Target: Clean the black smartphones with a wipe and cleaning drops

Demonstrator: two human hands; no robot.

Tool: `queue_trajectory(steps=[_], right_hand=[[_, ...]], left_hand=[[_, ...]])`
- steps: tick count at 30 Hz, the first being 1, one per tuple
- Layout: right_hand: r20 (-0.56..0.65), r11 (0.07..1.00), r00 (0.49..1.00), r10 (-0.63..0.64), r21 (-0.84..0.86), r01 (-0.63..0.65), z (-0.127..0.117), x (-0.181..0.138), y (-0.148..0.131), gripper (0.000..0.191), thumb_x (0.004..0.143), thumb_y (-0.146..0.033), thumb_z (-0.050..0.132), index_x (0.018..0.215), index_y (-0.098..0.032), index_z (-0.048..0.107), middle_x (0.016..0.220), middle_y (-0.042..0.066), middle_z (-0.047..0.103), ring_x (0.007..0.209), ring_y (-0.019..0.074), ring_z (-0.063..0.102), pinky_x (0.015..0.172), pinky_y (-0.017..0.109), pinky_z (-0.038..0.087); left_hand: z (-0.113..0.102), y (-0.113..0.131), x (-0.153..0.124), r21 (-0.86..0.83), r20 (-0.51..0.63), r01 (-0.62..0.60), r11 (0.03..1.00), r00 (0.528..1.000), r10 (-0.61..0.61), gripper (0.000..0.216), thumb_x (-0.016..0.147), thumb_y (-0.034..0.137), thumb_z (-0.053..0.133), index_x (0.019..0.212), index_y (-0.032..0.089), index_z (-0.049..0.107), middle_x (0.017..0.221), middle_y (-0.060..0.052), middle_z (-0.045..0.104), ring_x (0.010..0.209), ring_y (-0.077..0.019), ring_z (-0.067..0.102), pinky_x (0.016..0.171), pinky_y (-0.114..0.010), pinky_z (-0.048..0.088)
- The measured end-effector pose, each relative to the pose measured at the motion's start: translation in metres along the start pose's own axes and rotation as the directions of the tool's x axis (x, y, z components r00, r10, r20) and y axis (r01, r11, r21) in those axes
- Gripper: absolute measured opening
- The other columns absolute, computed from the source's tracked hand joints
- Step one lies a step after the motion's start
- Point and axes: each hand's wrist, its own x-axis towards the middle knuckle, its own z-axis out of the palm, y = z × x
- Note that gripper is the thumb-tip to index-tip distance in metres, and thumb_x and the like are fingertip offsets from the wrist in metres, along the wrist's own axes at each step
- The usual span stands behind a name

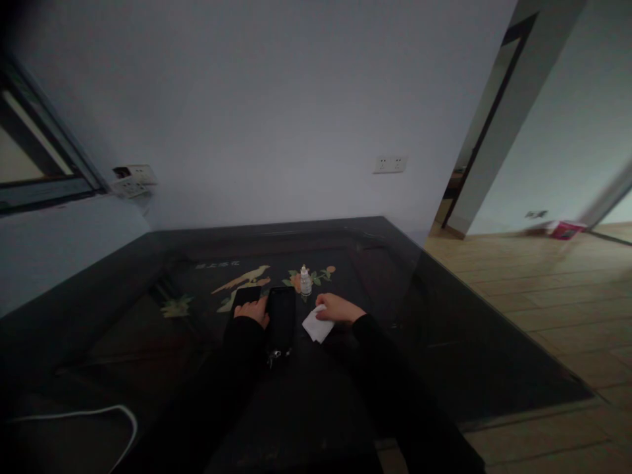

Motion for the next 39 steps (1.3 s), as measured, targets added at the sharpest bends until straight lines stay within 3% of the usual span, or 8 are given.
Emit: queue_trajectory(steps=[10,15,18,20,23,29,36,39], right_hand=[[-0.315,0.844,0.947,-0.063,0.489,0.219,0.016,-0.011,-0.013,0.039,0.076,-0.034,0.05,0.101,-0.007,0.061,0.08,0.01,0.068,0.065,0.0174,0.062,0.058,0.03,0.051],[-0.584,0.821,0.811,-0.036,0.446,0.358,0.022,-0.003,-0.033,0.041,0.083,-0.035,0.042,0.115,-0.014,0.055,0.11,0.01,0.061,0.091,0.0221,0.061,0.07,0.035,0.053],[-0.688,0.882,0.67,-0.277,0.094,0.462,0.035,-0.002,-0.041,0.034,0.083,-0.024,0.044,0.113,-0.019,0.058,0.118,0.006,0.058,0.109,0.0213,0.053,0.092,0.037,0.043],[-0.61,0.829,0.576,-0.544,-0.283,0.483,0.046,-0.002,-0.045,0.034,0.084,-0.016,0.042,0.115,-0.019,0.057,0.12,0.006,0.057,0.115,0.0199,0.048,0.101,0.038,0.035],[-0.398,0.658,0.541,-0.741,-0.593,0.464,0.059,-0.003,-0.048,0.037,0.085,-0.012,0.041,0.12,-0.018,0.052,0.121,0.007,0.056,0.119,0.0187,0.045,0.106,0.042,0.026],[-0.205,0.534,0.535,-0.82,-0.611,0.584,0.065,-0.007,-0.049,0.041,0.081,-0.008,0.043,0.121,-0.017,0.05,0.12,0.006,0.057,0.116,0.0159,0.048,0.107,0.042,0.025],[-0.649,0.773,0.451,-0.613,-0.373,0.513,0.065,-0.013,-0.05,0.045,0.085,-0.008,0.037,0.129,-0.02,0.041,0.124,0.005,0.053,0.117,0.0139,0.047,0.1,0.033,0.038],[-0.63,0.753,0.431,-0.646,-0.43,0.499,0.066,-0.007,-0.055,0.048,0.085,-0.007,0.036,0.131,-0.02,0.038,0.129,0.006,0.048,0.122,0.0163,0.041,0.104,0.038,0.033]], left_hand=[[-0.001,-0.011,0.003,-0.503,-0.004,0.057,0.862,0.998,-0.068,0.03,0.079,0.023,0.04,0.104,0.014,0.053,0.101,-0.012,0.056,0.098,-0.028,0.053,0.083,-0.039,0.038],[0.015,-0.018,-0.008,-0.869,0.09,0.097,0.485,0.995,-0.037,0.027,0.08,0.02,0.043,0.106,0.017,0.049,0.083,0.0,0.06,0.08,-0.0161,0.058,0.076,-0.029,0.044],[0.025,-0.012,-0.014,-0.964,0.195,0.187,0.187,0.98,0.027,0.027,0.082,0.025,0.049,0.107,0.015,0.05,0.087,-0.001,0.06,0.075,-0.0138,0.058,0.071,-0.031,0.047],[0.026,-0.006,-0.017,-0.972,0.233,0.233,0.014,0.97,0.073,0.03,0.083,0.031,0.049,0.108,0.015,0.051,0.102,-0.006,0.057,0.085,-0.0154,0.057,0.075,-0.035,0.048],[0.021,-0.001,-0.022,-0.939,0.258,0.282,-0.198,0.956,0.138,0.032,0.084,0.033,0.048,0.111,0.017,0.051,0.113,-0.008,0.053,0.095,-0.0177,0.055,0.08,-0.039,0.047],[0.013,0.002,-0.036,-0.785,0.29,0.39,-0.482,0.918,0.27,0.035,0.083,0.036,0.048,0.112,0.015,0.05,0.112,-0.008,0.054,0.096,-0.019,0.055,0.081,-0.041,0.046],[0.013,0.022,-0.05,-0.608,0.262,0.45,-0.654,0.891,0.37,0.05,0.085,0.047,0.031,0.109,0.012,0.058,0.108,-0.012,0.062,0.114,-0.0234,0.049,0.102,-0.039,0.03],[0.018,0.034,-0.053,-0.611,0.199,0.405,-0.68,0.91,0.364,0.057,0.082,0.053,0.032,0.123,0.016,0.048,0.121,-0.01,0.056,0.12,-0.0239,0.044,0.103,-0.041,0.03]])
